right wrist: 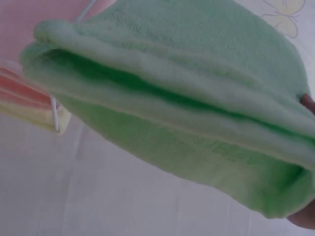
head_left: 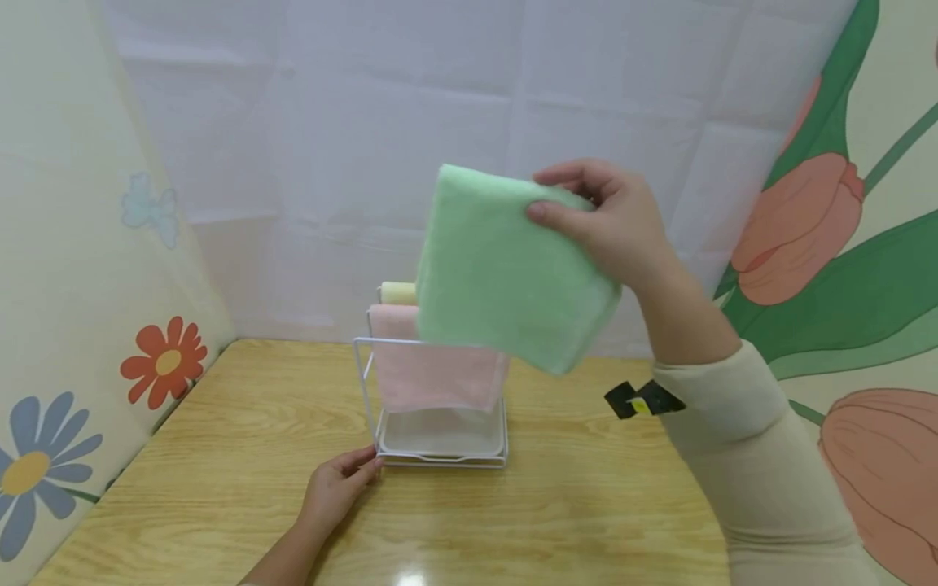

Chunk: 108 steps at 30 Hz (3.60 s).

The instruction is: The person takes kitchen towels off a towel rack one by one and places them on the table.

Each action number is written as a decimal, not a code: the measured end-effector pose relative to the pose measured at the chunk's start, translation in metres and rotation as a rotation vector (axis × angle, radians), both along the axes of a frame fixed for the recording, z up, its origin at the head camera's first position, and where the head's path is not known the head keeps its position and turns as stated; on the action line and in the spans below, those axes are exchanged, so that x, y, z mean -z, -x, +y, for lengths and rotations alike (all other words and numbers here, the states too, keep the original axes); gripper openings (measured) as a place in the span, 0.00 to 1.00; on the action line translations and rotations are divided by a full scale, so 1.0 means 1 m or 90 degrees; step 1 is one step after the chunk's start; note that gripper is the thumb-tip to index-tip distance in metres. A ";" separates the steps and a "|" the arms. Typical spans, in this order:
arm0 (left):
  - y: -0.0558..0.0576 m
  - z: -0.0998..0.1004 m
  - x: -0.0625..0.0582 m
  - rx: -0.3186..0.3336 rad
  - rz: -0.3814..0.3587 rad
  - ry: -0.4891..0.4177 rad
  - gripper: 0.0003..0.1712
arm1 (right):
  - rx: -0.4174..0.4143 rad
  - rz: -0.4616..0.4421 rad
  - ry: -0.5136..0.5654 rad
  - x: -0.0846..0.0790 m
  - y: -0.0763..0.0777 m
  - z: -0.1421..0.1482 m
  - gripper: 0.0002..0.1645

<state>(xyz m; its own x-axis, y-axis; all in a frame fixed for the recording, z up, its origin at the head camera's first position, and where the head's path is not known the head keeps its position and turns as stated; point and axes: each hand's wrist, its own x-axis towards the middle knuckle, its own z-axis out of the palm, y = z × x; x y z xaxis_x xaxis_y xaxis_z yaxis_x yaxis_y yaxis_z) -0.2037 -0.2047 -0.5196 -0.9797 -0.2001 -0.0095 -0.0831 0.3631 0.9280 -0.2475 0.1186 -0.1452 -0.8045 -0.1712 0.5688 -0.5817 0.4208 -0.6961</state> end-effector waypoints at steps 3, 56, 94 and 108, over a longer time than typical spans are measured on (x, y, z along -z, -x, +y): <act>0.000 0.000 0.000 0.001 0.001 0.002 0.24 | 0.007 0.001 -0.004 0.001 0.001 0.006 0.18; -0.002 -0.001 -0.003 -0.004 -0.005 -0.016 0.22 | 0.163 -0.089 -0.051 0.042 -0.001 0.100 0.19; -0.003 0.000 -0.004 0.002 0.001 -0.020 0.22 | 0.184 -0.227 -0.148 0.133 -0.002 0.125 0.32; -0.004 0.000 -0.005 0.001 -0.003 -0.012 0.23 | 0.168 -0.256 -0.156 0.180 -0.004 0.127 0.29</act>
